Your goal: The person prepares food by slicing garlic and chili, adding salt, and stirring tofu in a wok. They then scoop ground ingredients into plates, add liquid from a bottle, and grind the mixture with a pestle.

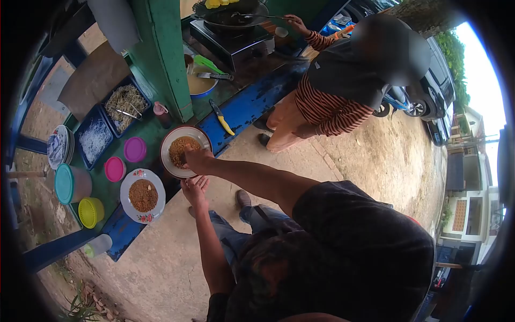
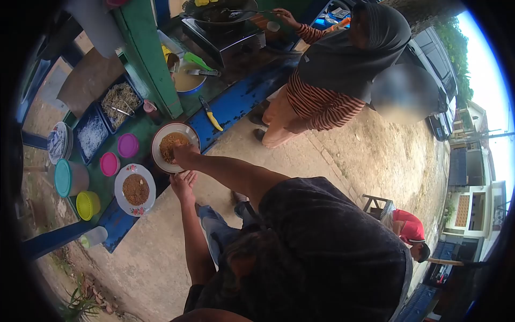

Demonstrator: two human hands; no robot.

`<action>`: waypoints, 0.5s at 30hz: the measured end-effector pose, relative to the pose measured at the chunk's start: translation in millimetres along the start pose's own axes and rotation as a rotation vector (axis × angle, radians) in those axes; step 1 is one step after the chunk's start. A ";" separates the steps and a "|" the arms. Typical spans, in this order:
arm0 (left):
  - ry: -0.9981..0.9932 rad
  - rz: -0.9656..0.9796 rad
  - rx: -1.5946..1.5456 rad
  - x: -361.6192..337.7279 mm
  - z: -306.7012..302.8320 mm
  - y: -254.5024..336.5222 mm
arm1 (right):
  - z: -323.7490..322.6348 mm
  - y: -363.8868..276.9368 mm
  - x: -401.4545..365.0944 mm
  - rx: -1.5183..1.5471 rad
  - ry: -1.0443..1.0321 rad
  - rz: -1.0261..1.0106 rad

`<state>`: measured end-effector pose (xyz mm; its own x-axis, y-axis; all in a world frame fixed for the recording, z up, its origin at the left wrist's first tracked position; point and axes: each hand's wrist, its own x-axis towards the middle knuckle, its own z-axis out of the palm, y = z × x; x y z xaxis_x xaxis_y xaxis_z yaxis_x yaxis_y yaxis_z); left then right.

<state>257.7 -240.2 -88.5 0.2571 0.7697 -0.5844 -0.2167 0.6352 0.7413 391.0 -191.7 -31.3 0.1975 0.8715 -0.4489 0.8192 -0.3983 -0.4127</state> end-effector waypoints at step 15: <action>-0.012 0.024 -0.031 20.6 -13.3 -3.8 | -8.3 0.4 1.5 0.041 -0.071 -0.033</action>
<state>251.3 -225.9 -107.7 0.2630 0.7841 -0.5621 -0.2523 0.6183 0.7444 396.0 -188.2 -25.5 0.1310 0.8626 -0.4887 0.8017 -0.3821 -0.4596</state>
